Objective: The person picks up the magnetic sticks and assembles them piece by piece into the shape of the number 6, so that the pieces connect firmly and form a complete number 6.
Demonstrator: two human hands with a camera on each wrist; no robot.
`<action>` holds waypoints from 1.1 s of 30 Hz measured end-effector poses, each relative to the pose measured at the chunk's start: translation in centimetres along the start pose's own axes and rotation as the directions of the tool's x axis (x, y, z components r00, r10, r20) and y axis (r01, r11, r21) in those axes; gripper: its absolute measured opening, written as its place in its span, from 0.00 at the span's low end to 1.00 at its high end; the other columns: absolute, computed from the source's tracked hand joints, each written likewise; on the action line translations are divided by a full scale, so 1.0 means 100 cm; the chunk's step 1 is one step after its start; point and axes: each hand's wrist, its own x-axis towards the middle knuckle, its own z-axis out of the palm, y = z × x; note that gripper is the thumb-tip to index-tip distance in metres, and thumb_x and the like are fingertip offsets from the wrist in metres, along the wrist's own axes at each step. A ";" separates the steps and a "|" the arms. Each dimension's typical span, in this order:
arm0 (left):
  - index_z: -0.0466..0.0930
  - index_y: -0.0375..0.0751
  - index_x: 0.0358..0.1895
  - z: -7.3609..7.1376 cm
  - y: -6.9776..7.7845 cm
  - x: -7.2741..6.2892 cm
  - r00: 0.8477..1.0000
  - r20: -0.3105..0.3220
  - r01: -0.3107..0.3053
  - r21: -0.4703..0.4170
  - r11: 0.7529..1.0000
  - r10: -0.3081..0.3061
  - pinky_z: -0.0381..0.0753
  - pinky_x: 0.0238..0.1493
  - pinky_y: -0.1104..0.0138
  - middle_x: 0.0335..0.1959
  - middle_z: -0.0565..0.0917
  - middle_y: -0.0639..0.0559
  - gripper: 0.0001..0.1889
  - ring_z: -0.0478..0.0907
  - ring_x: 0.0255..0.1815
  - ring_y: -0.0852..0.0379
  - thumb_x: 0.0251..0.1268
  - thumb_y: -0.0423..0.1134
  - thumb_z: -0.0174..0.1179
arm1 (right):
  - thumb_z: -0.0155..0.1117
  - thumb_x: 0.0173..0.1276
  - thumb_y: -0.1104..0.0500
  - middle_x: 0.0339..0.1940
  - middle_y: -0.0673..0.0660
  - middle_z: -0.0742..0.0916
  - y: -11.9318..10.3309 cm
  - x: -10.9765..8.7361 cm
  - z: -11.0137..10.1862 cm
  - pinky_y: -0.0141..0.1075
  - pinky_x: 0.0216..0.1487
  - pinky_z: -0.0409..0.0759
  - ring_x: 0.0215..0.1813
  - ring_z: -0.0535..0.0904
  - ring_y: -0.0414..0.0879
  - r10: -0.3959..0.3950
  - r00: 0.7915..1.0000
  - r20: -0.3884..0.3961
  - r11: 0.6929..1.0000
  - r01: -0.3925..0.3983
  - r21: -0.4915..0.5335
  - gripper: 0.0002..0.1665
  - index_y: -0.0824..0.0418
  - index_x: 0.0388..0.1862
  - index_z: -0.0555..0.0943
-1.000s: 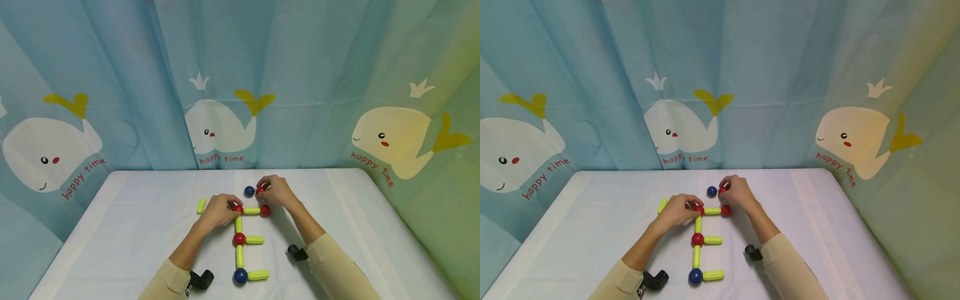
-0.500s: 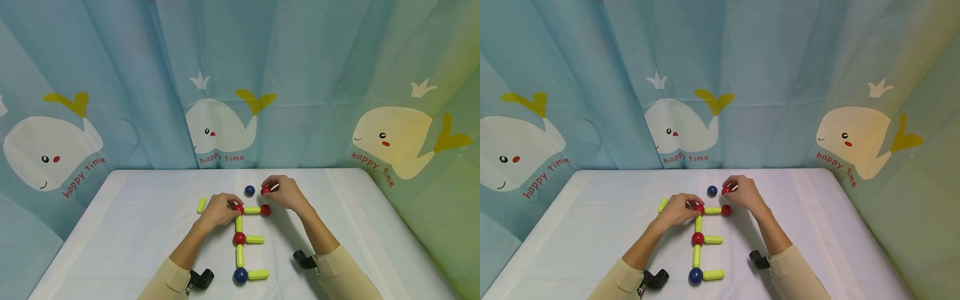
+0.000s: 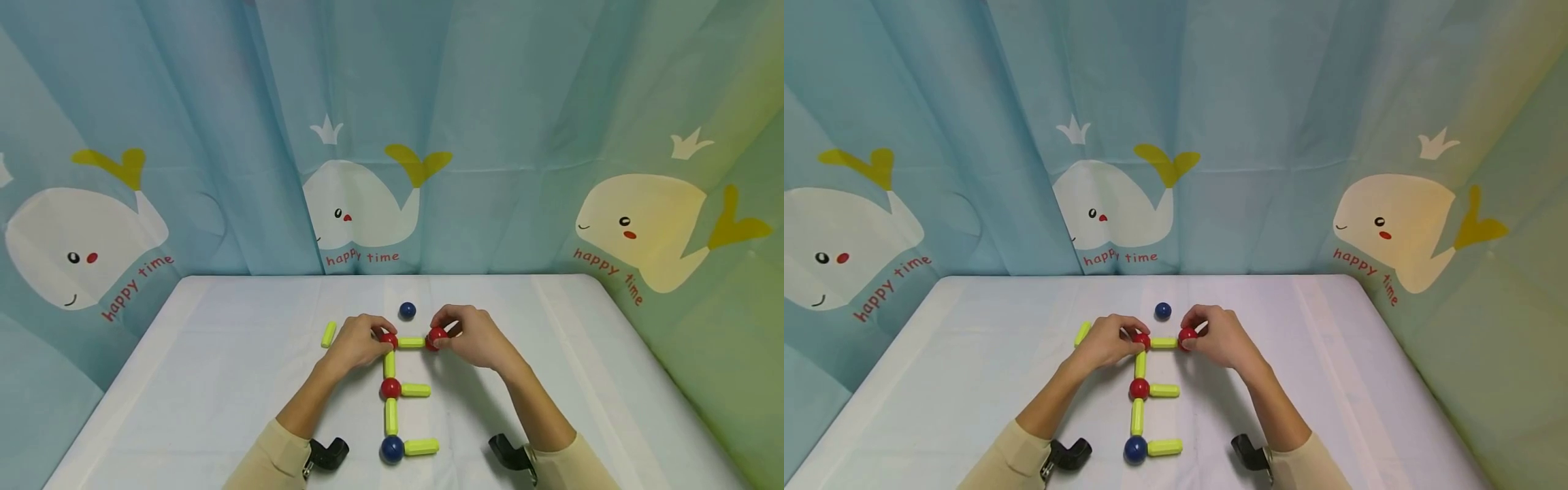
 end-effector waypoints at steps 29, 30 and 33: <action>0.90 0.50 0.47 -0.001 0.002 -0.001 0.999 0.018 0.041 -0.009 0.999 -0.041 0.78 0.40 0.64 0.37 0.86 0.53 0.10 0.77 0.38 0.55 0.63 0.37 0.72 | 0.73 0.55 0.70 0.30 0.50 0.84 -0.003 -0.024 0.017 0.36 0.34 0.76 0.34 0.76 0.43 -0.083 0.913 0.400 0.981 0.144 -0.127 0.13 0.55 0.34 0.84; 0.90 0.50 0.47 -0.001 0.002 -0.001 0.999 0.018 0.045 -0.009 0.999 -0.045 0.78 0.40 0.64 0.37 0.86 0.53 0.10 0.77 0.38 0.55 0.63 0.37 0.72 | 0.74 0.55 0.70 0.30 0.50 0.84 -0.003 -0.024 0.017 0.36 0.34 0.75 0.33 0.76 0.43 -0.085 0.912 0.400 0.981 0.148 -0.129 0.13 0.55 0.33 0.84; 0.90 0.50 0.47 -0.001 0.002 -0.001 0.999 0.018 0.049 -0.010 0.999 -0.049 0.78 0.40 0.64 0.36 0.86 0.53 0.10 0.77 0.38 0.55 0.63 0.37 0.72 | 0.75 0.55 0.69 0.29 0.50 0.84 -0.005 -0.025 0.018 0.35 0.35 0.75 0.33 0.76 0.42 -0.088 0.912 0.400 0.979 0.153 -0.133 0.13 0.55 0.33 0.83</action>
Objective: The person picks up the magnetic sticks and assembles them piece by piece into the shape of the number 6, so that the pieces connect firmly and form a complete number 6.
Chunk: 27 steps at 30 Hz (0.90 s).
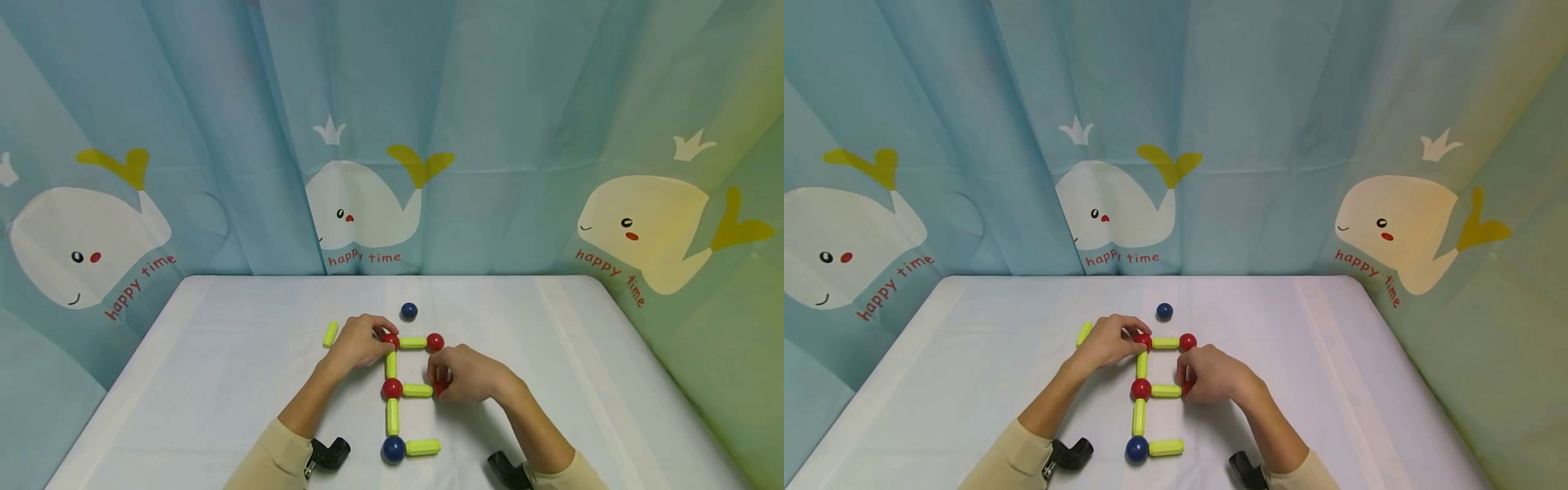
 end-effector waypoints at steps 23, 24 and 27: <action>0.90 0.50 0.47 0.000 0.000 0.000 1.000 0.003 -0.001 -0.001 1.000 0.001 0.78 0.41 0.63 0.36 0.86 0.53 0.10 0.78 0.38 0.56 0.62 0.38 0.73 | 0.79 0.55 0.68 0.22 0.49 0.82 -0.019 0.010 0.022 0.42 0.31 0.78 0.28 0.76 0.45 0.165 0.978 -0.125 0.978 -0.179 -0.110 0.11 0.56 0.28 0.84; 0.90 0.50 0.47 0.000 0.000 0.000 1.000 0.003 -0.002 -0.002 1.000 0.002 0.78 0.41 0.63 0.36 0.86 0.53 0.10 0.78 0.38 0.56 0.62 0.38 0.73 | 0.79 0.55 0.68 0.22 0.49 0.81 -0.019 0.010 0.022 0.42 0.31 0.78 0.28 0.76 0.45 0.161 0.978 -0.132 0.978 -0.176 -0.113 0.11 0.56 0.27 0.84; 0.90 0.50 0.46 0.000 0.000 0.000 1.000 0.002 -0.003 -0.002 1.000 0.003 0.78 0.40 0.64 0.36 0.86 0.53 0.10 0.78 0.38 0.56 0.62 0.37 0.73 | 0.79 0.54 0.69 0.22 0.49 0.81 -0.020 0.010 0.023 0.42 0.30 0.77 0.28 0.76 0.45 0.144 0.978 -0.147 0.980 -0.162 -0.118 0.11 0.56 0.26 0.84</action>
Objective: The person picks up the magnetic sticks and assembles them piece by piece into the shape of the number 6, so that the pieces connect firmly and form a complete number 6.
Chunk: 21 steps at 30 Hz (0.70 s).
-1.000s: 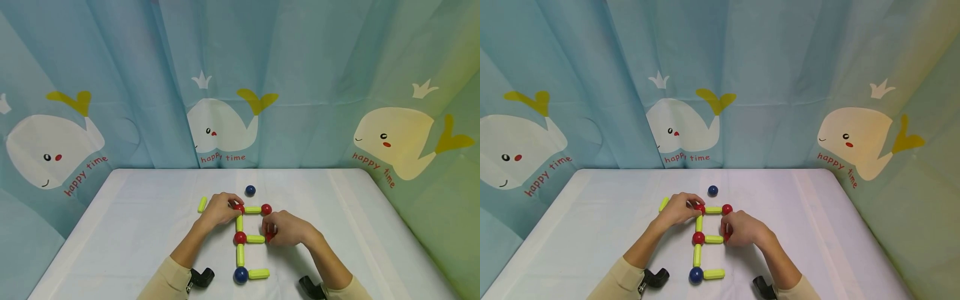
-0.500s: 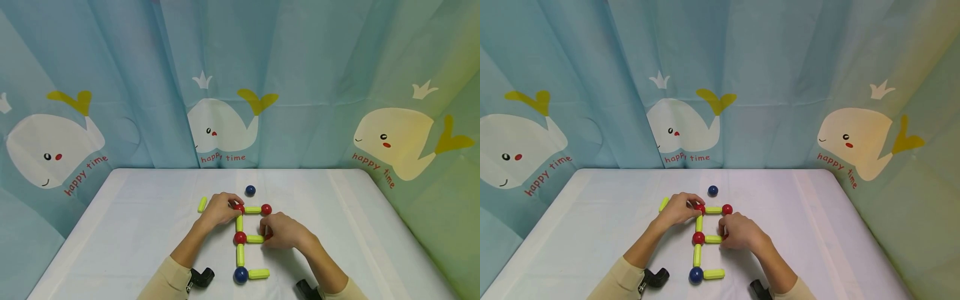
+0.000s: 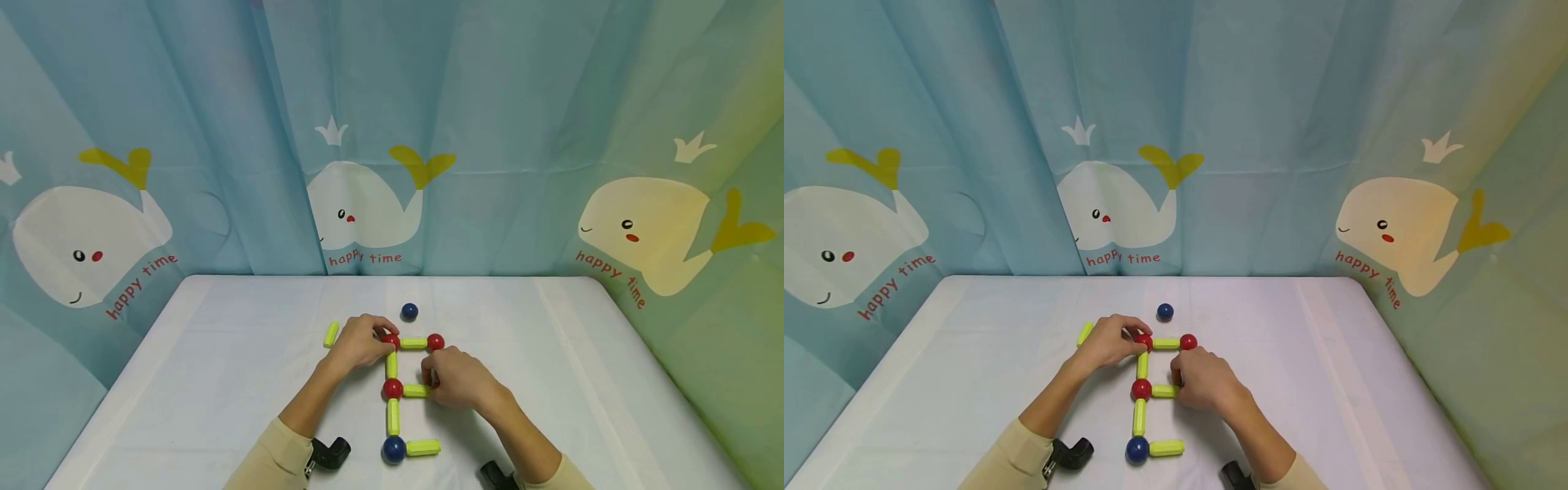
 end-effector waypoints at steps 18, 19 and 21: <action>0.90 0.49 0.46 0.000 -0.002 0.001 1.000 -0.007 -0.029 -0.003 1.000 0.029 0.78 0.41 0.63 0.37 0.87 0.53 0.09 0.78 0.38 0.56 0.63 0.37 0.72 | 0.78 0.56 0.69 0.22 0.50 0.80 0.002 -0.002 -0.005 0.41 0.29 0.75 0.29 0.75 0.46 -0.037 0.999 -0.005 0.999 0.037 0.027 0.11 0.57 0.28 0.83; 0.90 0.49 0.46 0.000 -0.002 0.000 1.000 -0.006 -0.028 -0.003 1.000 0.028 0.78 0.41 0.63 0.37 0.87 0.53 0.09 0.78 0.38 0.56 0.63 0.37 0.72 | 0.78 0.56 0.69 0.23 0.50 0.80 0.002 -0.002 -0.005 0.40 0.29 0.75 0.29 0.75 0.46 -0.042 0.999 -0.007 0.999 0.043 0.028 0.11 0.57 0.28 0.84; 0.90 0.49 0.46 0.000 -0.002 0.000 1.000 -0.005 -0.027 -0.003 1.000 0.027 0.78 0.42 0.63 0.37 0.87 0.53 0.09 0.78 0.38 0.56 0.63 0.37 0.72 | 0.78 0.56 0.69 0.23 0.50 0.80 0.002 -0.002 -0.005 0.40 0.29 0.75 0.29 0.75 0.45 -0.044 0.999 -0.007 0.999 0.044 0.031 0.11 0.57 0.28 0.84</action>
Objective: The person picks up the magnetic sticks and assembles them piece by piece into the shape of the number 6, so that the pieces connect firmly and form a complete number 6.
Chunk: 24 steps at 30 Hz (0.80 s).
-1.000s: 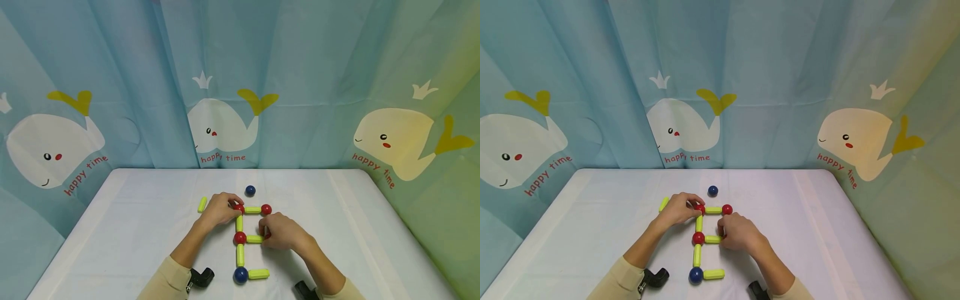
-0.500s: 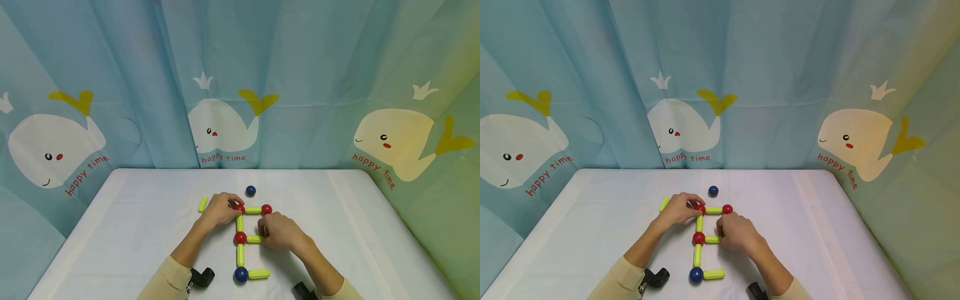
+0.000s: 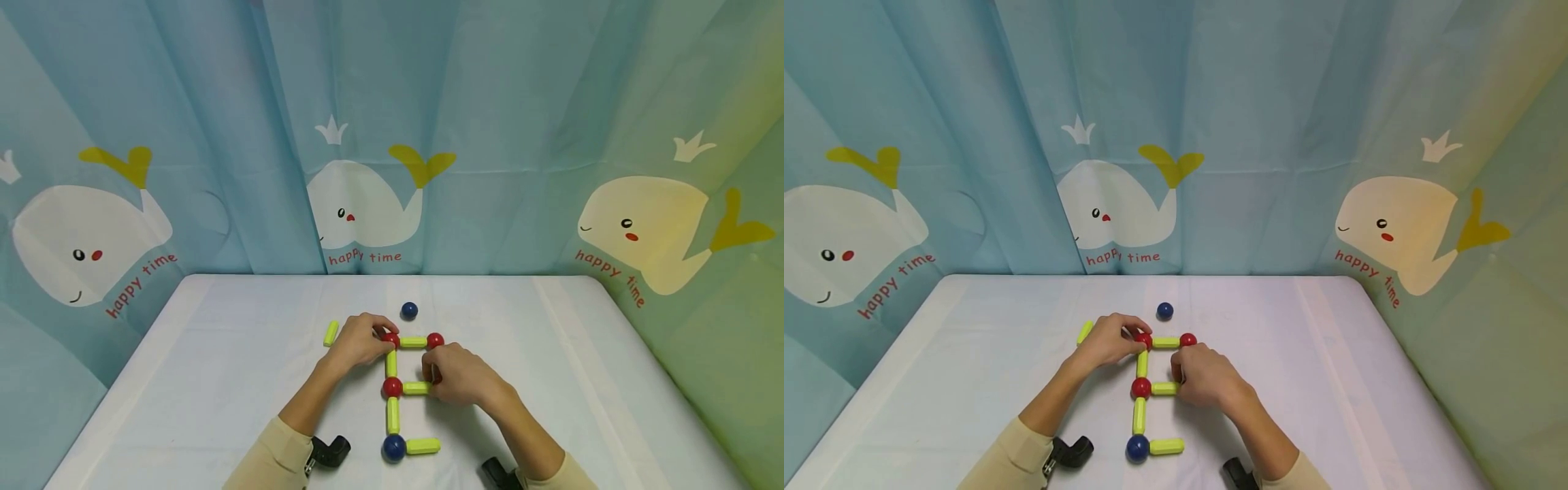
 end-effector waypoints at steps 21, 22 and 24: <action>0.90 0.49 0.46 0.000 0.001 -0.001 1.000 -0.004 0.004 0.011 1.000 -0.004 0.77 0.41 0.63 0.36 0.87 0.53 0.10 0.77 0.38 0.56 0.63 0.37 0.72 | 0.75 0.61 0.67 0.26 0.48 0.83 0.014 0.004 -0.011 0.35 0.31 0.77 0.29 0.77 0.42 -0.069 0.998 -0.011 0.994 0.069 0.080 0.06 0.60 0.34 0.85; 0.90 0.49 0.46 0.000 0.001 -0.001 1.000 -0.006 0.002 0.012 1.000 -0.002 0.77 0.41 0.63 0.36 0.87 0.53 0.10 0.77 0.37 0.56 0.63 0.37 0.72 | 0.74 0.62 0.67 0.26 0.48 0.83 0.016 0.005 -0.011 0.34 0.30 0.77 0.29 0.77 0.42 -0.062 0.998 -0.024 0.994 0.064 0.084 0.05 0.60 0.34 0.85; 0.90 0.49 0.46 0.000 0.001 -0.001 1.000 -0.008 -0.006 0.011 1.000 0.006 0.77 0.40 0.63 0.36 0.87 0.53 0.09 0.77 0.37 0.56 0.62 0.36 0.71 | 0.72 0.63 0.67 0.27 0.48 0.83 0.019 0.007 -0.013 0.33 0.30 0.76 0.30 0.76 0.42 -0.050 0.997 -0.056 0.995 0.055 0.088 0.05 0.60 0.34 0.86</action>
